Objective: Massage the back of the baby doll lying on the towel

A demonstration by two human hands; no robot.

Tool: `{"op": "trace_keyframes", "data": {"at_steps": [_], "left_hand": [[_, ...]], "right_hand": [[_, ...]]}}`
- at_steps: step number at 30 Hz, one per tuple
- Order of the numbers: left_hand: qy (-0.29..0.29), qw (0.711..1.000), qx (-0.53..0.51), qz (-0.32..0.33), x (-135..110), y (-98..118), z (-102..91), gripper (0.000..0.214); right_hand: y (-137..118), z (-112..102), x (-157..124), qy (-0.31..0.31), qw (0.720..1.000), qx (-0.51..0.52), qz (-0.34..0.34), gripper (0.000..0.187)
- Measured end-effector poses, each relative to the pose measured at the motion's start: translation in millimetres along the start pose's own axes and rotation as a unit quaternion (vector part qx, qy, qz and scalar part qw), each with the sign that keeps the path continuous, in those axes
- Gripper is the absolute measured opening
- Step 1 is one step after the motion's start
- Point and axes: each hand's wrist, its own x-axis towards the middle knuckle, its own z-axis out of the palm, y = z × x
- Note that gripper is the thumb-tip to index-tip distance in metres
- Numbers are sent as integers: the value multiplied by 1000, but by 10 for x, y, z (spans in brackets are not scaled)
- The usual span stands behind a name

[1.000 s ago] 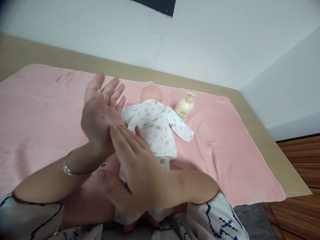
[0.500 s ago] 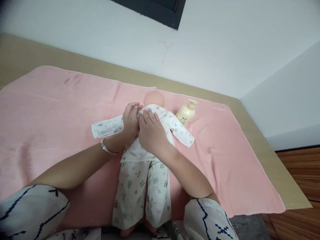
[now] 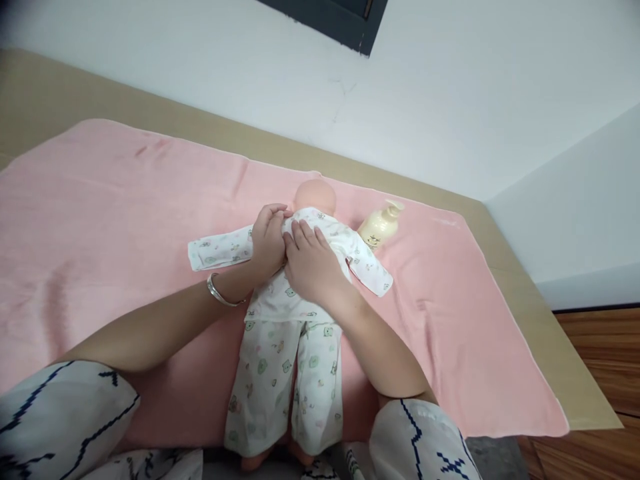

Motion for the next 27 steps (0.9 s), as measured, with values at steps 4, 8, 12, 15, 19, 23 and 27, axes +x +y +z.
{"op": "trace_keyframes", "data": {"at_steps": [4, 8, 12, 15, 19, 23, 27], "left_hand": [[-1, 1000, 19, 1, 1, 28, -6, 18], [-4, 1000, 20, -3, -10, 60, -12, 19], [-5, 1000, 24, 12, -7, 37, -7, 16], [-17, 999, 36, 18, 12, 0, -5, 14], [-35, 996, 72, 27, 30, -25, -13, 14], [-79, 980, 160, 92, 27, -22, -15, 14], [-110, 958, 222, 143, 39, -49, -6, 17]], "right_hand": [[395, -48, 158, 26, 992, 55, 108, 58], [435, -23, 122, 39, 968, 31, 245, 67], [66, 15, -22, 33, 986, -29, 161, 64], [-82, 49, -10, 31, 994, -14, 104, 66], [124, 104, 156, 65, 991, 48, 108, 58], [393, 163, 259, 117, 972, 112, 168, 59], [379, 219, 259, 141, 960, 94, 222, 63]]}}
